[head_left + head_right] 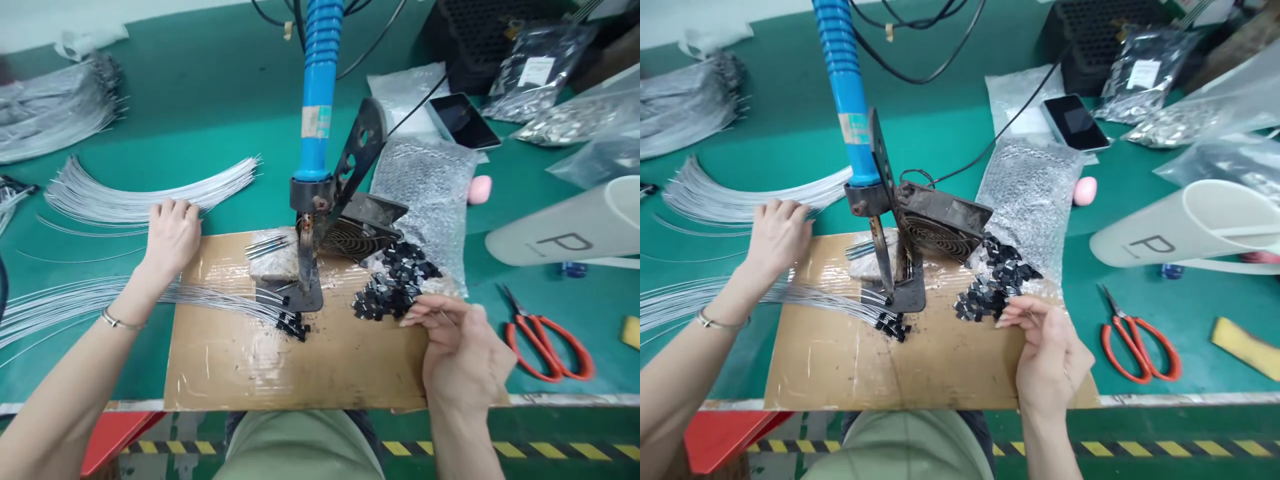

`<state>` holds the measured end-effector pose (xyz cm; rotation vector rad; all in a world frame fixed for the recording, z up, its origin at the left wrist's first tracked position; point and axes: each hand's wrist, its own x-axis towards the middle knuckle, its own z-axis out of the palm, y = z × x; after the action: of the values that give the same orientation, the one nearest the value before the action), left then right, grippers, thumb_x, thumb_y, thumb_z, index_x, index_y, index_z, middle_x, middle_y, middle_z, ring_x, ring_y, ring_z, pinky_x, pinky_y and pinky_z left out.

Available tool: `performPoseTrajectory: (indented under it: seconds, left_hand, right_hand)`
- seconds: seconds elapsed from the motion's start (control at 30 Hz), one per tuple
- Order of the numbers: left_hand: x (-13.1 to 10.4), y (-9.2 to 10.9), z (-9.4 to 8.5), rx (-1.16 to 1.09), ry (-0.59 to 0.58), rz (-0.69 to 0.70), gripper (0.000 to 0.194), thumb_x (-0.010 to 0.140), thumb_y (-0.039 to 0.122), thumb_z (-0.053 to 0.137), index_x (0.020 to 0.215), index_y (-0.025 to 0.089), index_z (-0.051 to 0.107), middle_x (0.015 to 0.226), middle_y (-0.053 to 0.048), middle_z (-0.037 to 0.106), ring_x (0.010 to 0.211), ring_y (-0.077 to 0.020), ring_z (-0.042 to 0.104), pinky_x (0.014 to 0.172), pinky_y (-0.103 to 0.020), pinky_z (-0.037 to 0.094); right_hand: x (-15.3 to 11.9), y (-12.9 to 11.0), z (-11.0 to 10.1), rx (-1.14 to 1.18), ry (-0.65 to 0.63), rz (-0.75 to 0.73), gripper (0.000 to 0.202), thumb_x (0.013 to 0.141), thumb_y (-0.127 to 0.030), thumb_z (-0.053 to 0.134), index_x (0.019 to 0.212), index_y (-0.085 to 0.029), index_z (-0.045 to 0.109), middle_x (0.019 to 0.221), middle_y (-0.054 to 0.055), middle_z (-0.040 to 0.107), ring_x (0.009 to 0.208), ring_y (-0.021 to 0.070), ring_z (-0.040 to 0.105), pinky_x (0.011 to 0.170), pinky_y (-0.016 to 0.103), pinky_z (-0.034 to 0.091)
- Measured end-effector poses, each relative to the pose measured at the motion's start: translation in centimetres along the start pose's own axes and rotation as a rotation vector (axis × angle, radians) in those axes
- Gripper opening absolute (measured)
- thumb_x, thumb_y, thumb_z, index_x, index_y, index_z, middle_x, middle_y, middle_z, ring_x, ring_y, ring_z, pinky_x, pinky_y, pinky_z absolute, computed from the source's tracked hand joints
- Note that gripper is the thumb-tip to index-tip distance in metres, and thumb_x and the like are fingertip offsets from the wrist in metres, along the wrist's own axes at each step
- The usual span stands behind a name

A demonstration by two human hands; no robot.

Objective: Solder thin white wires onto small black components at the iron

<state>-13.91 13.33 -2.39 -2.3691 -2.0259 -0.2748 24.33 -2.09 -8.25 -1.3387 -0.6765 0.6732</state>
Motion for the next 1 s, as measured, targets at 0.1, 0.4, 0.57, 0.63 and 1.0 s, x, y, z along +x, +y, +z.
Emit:
performPoseTrajectory:
  seconds: [0.1, 0.4, 0.57, 0.63, 1.0]
  left_hand:
    - [2.1, -0.8, 1.1, -0.036, -0.006, 0.022, 0.026, 0.094, 0.013, 0.049, 0.071, 0.025, 0.047, 0.083, -0.008, 0.062, 0.109, -0.0315, 0.054, 0.105, -0.049, 0.034]
    - [1.3, -1.5, -0.3, -0.212, 0.132, -0.122, 0.012, 0.097, 0.022, 0.056, 0.102, 0.019, 0.066, 0.108, -0.009, 0.074, 0.11, -0.029, 0.064, 0.107, -0.044, 0.04]
    - [-0.3, -0.9, -2.8, -0.468, 0.219, -0.214, 0.023, 0.102, 0.033, 0.06, 0.113, 0.015, 0.068, 0.098, 0.0, 0.075, 0.088, -0.0152, 0.072, 0.088, -0.028, 0.055]
    - [-1.1, -0.5, -3.8, -0.545, 0.283, -0.239, 0.022, 0.099, 0.033, 0.066, 0.109, 0.014, 0.071, 0.093, 0.001, 0.074, 0.081, -0.0131, 0.069, 0.079, -0.025, 0.055]
    - [-9.1, 0.5, -10.7, -0.813, -0.432, -0.257, 0.02, 0.09, 0.026, 0.078, 0.072, 0.017, 0.079, 0.07, -0.002, 0.072, 0.063, -0.0135, 0.06, 0.06, -0.023, 0.045]
  right_hand:
    - [0.1, -0.1, 0.0, -0.012, -0.012, 0.0, 0.04, 0.096, -0.05, 0.07, 0.083, -0.013, 0.08, 0.075, 0.007, 0.074, 0.058, 0.0183, 0.066, 0.052, 0.033, 0.053]
    - [0.1, -0.1, 0.0, -0.062, -0.027, -0.001, 0.037, 0.096, -0.047, 0.069, 0.078, -0.016, 0.08, 0.073, 0.006, 0.074, 0.059, 0.019, 0.065, 0.052, 0.033, 0.051]
    - [0.1, -0.1, 0.0, -0.048, -0.03, -0.003, 0.037, 0.096, -0.045, 0.071, 0.077, -0.015, 0.08, 0.073, 0.006, 0.074, 0.057, 0.0181, 0.064, 0.052, 0.033, 0.051]
    - [0.1, -0.1, 0.1, -0.048, -0.027, 0.007, 0.037, 0.095, -0.046, 0.071, 0.077, -0.015, 0.08, 0.072, 0.006, 0.074, 0.057, 0.0182, 0.065, 0.052, 0.033, 0.052]
    - [-1.8, -1.0, 0.1, -0.135, -0.198, -0.071, 0.043, 0.103, -0.042, 0.064, 0.071, -0.017, 0.079, 0.059, 0.003, 0.067, 0.054, 0.0163, 0.061, 0.054, 0.03, 0.047]
